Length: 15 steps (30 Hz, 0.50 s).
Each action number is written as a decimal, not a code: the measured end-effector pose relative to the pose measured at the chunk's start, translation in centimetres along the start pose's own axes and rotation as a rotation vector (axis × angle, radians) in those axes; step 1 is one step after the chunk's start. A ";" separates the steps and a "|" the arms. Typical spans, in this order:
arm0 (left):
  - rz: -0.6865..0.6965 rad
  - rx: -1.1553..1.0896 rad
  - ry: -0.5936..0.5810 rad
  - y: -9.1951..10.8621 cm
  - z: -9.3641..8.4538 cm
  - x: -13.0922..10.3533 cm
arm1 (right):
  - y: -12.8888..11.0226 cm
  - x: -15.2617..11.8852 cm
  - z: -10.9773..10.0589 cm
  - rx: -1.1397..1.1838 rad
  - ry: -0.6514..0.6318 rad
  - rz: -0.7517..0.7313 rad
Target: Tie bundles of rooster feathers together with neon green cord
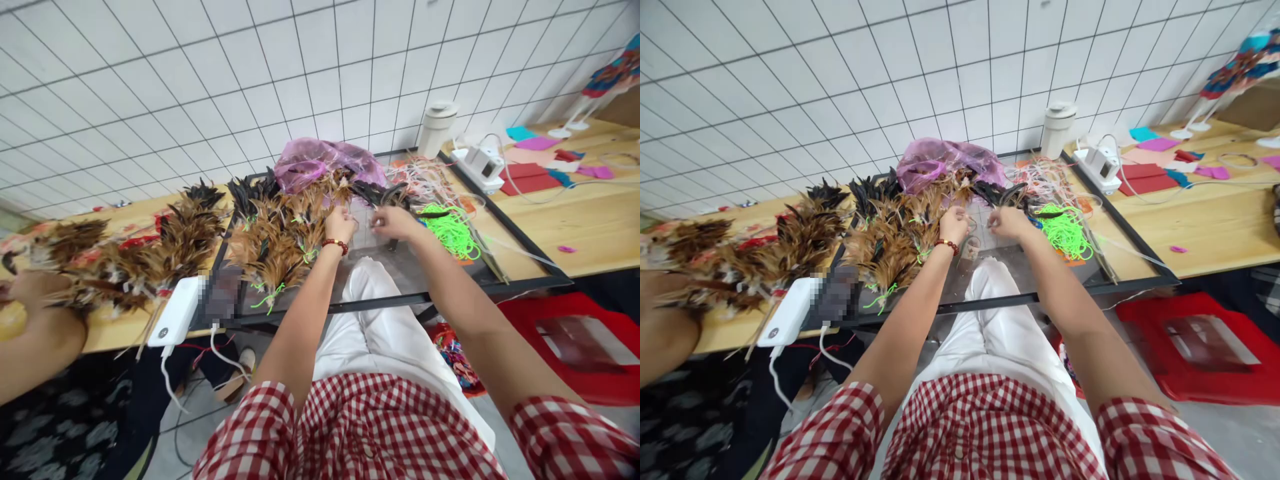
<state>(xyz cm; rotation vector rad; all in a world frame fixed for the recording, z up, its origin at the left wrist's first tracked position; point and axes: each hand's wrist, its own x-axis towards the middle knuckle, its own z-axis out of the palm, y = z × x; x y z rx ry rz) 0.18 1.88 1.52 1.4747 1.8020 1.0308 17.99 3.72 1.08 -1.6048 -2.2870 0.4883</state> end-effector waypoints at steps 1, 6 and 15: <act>0.075 0.095 0.013 -0.1 -0.1 0.4 | -0.7 -0.1 0.2 -0.121 -0.049 0.004; 0.524 0.471 -0.055 0.0 0.4 -0.3 | -2.4 -0.9 0.0 -0.357 0.097 -0.037; 0.483 0.293 -0.117 -1.3 0.7 -1.5 | -1.6 -0.6 -0.7 -0.202 0.284 -0.268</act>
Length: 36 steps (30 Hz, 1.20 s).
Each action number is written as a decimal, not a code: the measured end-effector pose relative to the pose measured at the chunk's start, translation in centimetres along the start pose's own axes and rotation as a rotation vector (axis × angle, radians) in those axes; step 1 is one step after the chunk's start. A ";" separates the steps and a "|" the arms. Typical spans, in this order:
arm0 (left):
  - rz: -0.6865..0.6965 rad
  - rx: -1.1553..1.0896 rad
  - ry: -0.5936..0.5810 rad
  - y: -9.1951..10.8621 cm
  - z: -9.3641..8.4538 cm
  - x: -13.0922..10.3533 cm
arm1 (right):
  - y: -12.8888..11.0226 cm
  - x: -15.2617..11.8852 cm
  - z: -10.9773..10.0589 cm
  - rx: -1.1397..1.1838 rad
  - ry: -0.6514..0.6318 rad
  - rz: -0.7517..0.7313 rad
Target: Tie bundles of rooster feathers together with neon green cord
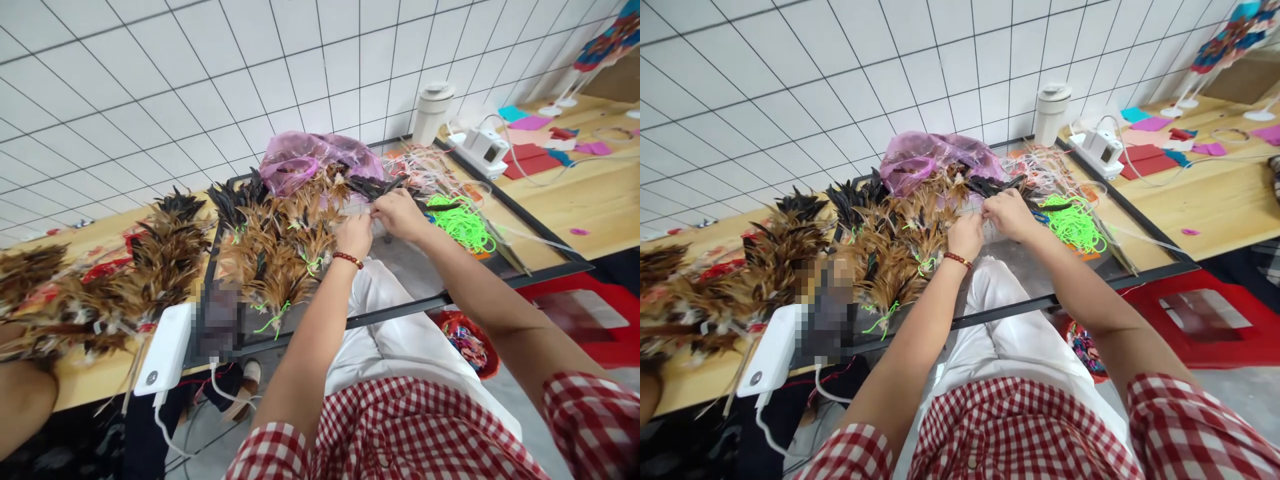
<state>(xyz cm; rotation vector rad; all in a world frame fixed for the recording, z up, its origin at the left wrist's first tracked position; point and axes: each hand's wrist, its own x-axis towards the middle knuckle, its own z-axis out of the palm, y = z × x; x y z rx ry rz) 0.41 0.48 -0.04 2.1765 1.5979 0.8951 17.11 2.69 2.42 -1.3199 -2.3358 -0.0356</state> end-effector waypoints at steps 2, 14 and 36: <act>-0.124 -0.171 0.103 -0.9 0.1 0.6 | 1.5 1.7 -0.8 0.065 0.072 0.069; -0.661 -1.140 0.404 -0.8 0.4 1.8 | 2.2 12.2 3.5 -0.101 -0.344 0.565; -0.624 -1.130 0.420 -2.1 1.2 2.4 | 1.9 9.0 0.6 -0.237 -0.102 0.336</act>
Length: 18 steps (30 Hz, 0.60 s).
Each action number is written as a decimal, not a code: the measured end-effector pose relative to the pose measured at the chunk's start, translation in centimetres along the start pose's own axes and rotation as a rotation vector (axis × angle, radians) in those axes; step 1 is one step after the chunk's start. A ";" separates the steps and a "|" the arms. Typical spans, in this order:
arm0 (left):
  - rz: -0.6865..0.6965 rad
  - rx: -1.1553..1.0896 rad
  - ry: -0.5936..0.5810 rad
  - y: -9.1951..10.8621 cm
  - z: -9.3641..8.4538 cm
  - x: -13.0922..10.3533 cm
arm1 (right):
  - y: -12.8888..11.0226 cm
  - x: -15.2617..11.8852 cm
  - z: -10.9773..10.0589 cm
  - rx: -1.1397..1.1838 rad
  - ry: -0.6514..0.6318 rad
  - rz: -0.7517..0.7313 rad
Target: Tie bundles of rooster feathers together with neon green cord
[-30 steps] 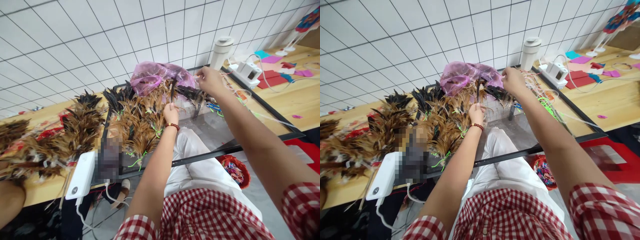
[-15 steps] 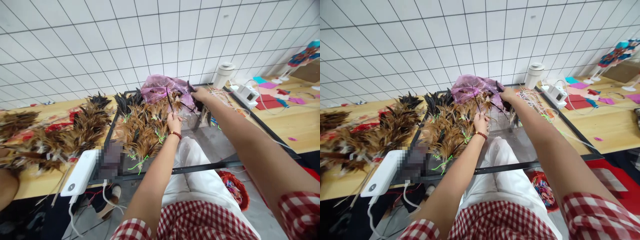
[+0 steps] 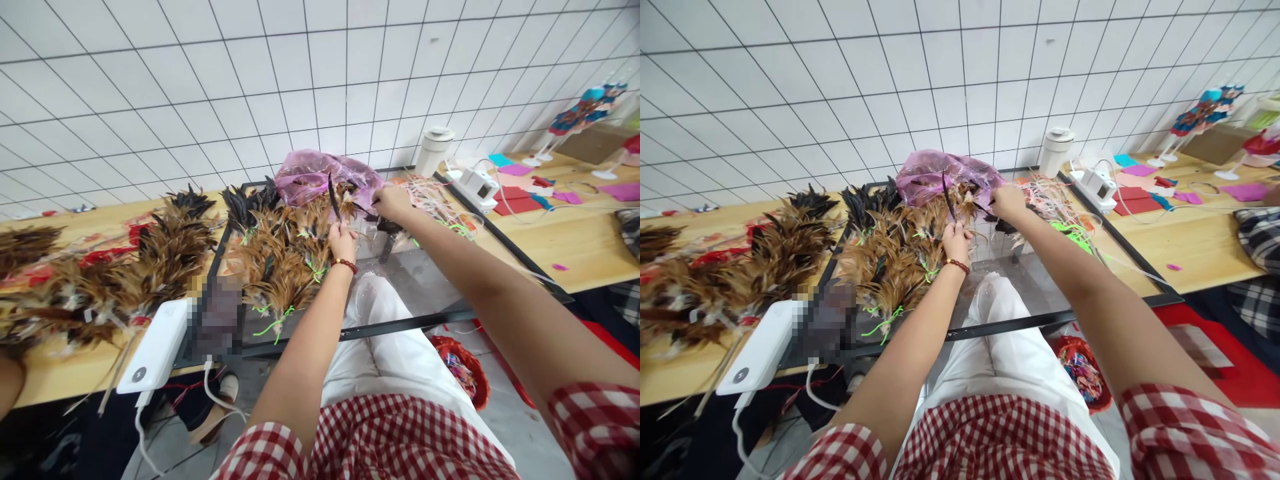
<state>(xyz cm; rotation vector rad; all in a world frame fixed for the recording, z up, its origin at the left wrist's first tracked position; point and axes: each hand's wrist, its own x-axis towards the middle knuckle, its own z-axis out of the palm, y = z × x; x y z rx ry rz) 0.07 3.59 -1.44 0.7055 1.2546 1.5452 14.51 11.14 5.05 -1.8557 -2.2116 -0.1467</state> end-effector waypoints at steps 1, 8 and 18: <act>0.006 -0.001 0.000 0.0 0.0 0.0 | -1.1 0.1 0.5 -0.019 -0.050 -0.012; -0.028 -0.029 -0.033 0.5 0.0 -0.6 | -2.5 2.1 2.1 0.170 -0.158 0.209; -0.057 -0.053 -0.036 0.7 0.3 -0.7 | 1.3 -0.4 -3.4 1.255 0.382 0.232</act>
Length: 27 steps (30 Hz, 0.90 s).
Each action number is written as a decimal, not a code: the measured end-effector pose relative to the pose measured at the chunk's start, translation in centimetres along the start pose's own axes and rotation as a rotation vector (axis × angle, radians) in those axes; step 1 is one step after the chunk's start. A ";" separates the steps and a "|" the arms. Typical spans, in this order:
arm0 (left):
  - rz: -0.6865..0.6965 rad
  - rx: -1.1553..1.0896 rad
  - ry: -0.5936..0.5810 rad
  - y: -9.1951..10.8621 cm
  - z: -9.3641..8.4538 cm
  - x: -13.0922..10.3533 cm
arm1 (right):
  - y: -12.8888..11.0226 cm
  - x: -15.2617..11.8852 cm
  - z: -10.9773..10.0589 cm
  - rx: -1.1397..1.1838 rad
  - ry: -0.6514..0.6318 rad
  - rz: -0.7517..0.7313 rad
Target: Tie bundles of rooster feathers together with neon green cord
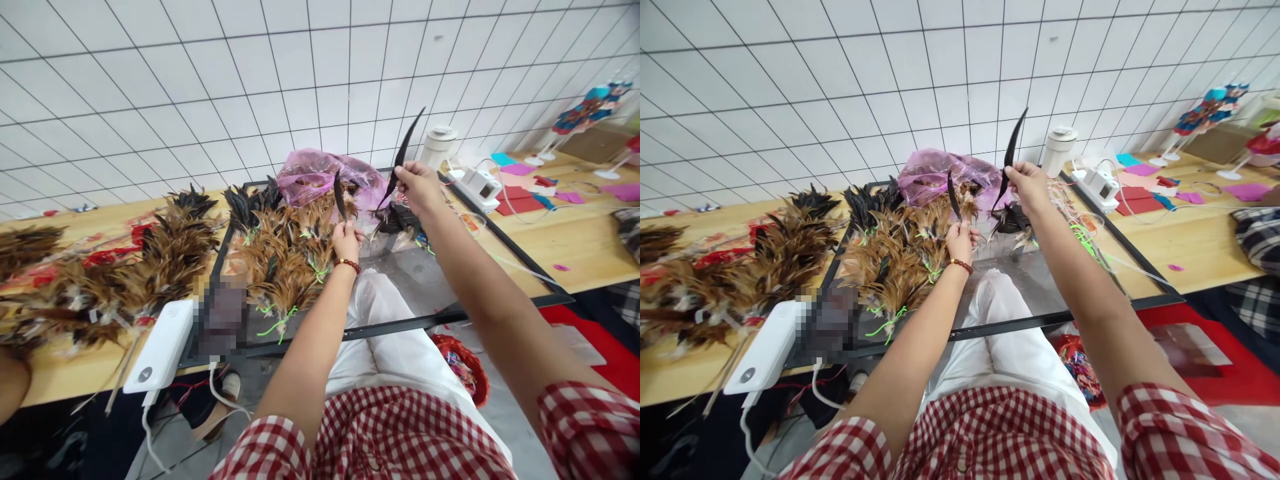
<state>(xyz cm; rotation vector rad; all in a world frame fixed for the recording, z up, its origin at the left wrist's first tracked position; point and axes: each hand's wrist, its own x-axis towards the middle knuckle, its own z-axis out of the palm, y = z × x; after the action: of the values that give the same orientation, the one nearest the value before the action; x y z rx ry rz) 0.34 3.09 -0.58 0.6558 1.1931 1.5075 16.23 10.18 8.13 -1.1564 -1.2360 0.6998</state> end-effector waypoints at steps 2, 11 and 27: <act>0.004 -0.017 0.014 0.0 0.1 0.0 | -0.1 -1.0 -0.1 0.094 -0.007 0.029; -0.071 0.005 -0.073 -0.4 0.7 -0.5 | 3.7 -4.7 0.6 0.093 0.022 -0.031; -0.138 0.279 -0.312 1.3 0.0 -2.4 | 3.8 -5.3 0.4 -0.005 0.021 -0.086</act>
<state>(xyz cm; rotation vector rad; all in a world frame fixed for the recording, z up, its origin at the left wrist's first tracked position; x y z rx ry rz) 0.55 0.91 1.05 0.9381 1.1875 1.0864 15.21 6.72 2.75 -1.1055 -1.2627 0.6194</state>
